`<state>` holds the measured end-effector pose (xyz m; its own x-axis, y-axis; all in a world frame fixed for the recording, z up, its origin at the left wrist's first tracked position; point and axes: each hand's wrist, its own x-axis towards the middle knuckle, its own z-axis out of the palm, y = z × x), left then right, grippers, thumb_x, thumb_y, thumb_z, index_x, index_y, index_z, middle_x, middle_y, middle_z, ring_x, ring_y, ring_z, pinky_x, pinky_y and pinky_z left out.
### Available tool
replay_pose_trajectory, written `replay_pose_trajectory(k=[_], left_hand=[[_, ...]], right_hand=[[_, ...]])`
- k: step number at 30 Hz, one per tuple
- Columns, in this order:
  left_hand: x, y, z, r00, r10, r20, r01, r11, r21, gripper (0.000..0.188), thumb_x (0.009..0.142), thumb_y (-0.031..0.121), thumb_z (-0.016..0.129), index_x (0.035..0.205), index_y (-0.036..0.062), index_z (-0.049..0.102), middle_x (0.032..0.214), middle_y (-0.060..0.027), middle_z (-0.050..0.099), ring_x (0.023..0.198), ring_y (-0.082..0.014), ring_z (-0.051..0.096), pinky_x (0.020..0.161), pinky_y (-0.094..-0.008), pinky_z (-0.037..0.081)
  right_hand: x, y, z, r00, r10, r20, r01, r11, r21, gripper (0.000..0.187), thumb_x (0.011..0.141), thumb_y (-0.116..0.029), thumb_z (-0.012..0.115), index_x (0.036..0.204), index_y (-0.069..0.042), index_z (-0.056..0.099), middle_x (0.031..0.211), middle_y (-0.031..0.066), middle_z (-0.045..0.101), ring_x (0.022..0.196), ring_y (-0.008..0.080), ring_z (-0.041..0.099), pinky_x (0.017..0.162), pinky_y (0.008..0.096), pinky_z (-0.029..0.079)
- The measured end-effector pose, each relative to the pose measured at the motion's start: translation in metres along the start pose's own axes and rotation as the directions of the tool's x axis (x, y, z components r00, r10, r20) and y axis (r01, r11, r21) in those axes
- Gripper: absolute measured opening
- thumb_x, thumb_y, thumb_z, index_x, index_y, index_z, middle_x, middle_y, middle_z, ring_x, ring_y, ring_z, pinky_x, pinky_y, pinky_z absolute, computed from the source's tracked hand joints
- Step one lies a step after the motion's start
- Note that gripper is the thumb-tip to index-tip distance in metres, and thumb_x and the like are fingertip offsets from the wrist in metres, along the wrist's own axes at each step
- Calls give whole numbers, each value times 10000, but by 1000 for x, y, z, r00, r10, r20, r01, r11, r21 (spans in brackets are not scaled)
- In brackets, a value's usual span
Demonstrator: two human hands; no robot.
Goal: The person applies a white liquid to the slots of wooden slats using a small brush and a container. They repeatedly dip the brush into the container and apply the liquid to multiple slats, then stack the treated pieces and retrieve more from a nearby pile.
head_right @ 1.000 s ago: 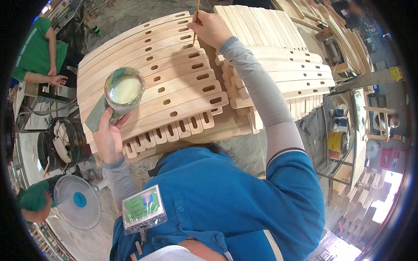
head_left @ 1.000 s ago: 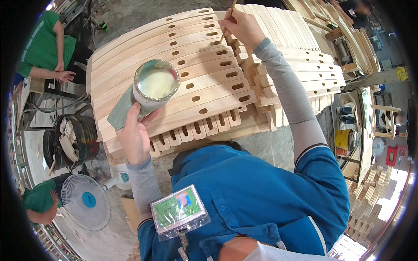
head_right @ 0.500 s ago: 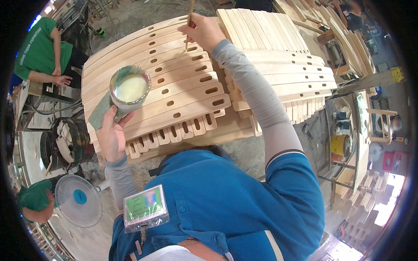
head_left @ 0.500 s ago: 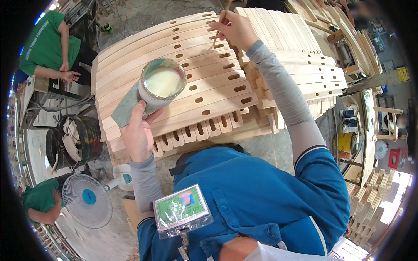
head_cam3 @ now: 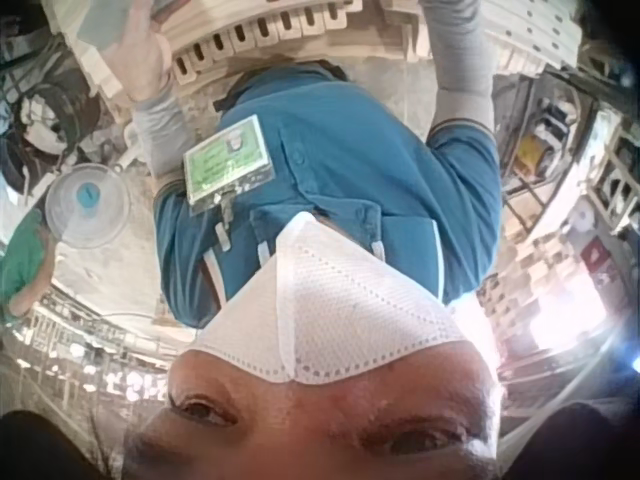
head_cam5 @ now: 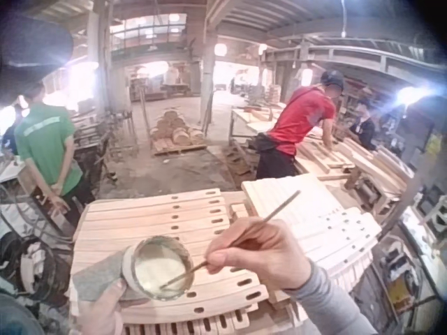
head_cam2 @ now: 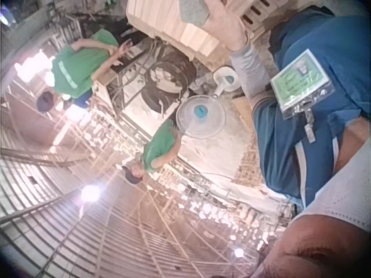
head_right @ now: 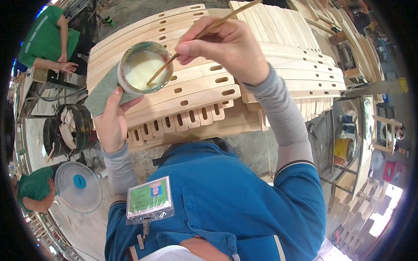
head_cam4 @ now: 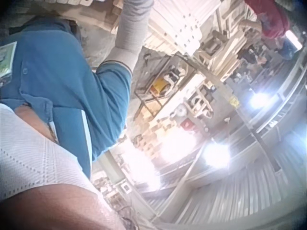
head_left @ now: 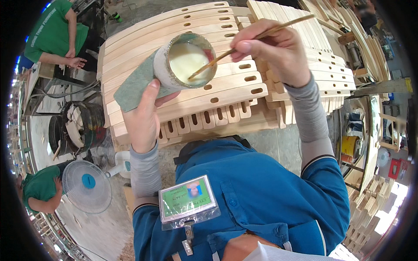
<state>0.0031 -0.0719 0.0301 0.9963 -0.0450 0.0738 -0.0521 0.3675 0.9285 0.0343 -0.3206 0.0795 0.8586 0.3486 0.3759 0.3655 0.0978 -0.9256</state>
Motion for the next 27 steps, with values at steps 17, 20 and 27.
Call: replay_pose_trajectory(k=[17, 20, 27], left_hand=[[14, -35, 2, 990, -124, -66, 108, 973, -203, 307, 861, 45, 445, 1161, -17, 463, 1106, -110, 539, 943, -212, 574, 728, -383, 550], [15, -35, -5, 986, -130, -102, 108, 974, -198, 297, 857, 39, 456, 1150, -7, 471, 1110, -105, 536, 952, -209, 569, 724, -391, 550], [13, -38, -28, 965, -140, -224, 109, 984, -143, 280, 858, 47, 469, 1135, 7, 484, 1102, -90, 540, 935, -199, 572, 720, -388, 551]], right_hand=[[25, 59, -73, 913, 119, -391, -48, 982, 185, 162, 835, -110, 582, 838, 46, 541, 766, 133, 606, 677, 178, 621, 641, 260, 531], [48, 95, -119, 873, 28, -487, -157, 962, -225, 206, 834, -177, 603, 850, 19, 542, 743, 104, 603, 652, 163, 628, 607, 249, 543], [64, 116, -121, 883, 57, -465, -237, 910, -339, 217, 830, -192, 609, 828, 16, 546, 731, 91, 607, 643, 134, 620, 586, 223, 536]])
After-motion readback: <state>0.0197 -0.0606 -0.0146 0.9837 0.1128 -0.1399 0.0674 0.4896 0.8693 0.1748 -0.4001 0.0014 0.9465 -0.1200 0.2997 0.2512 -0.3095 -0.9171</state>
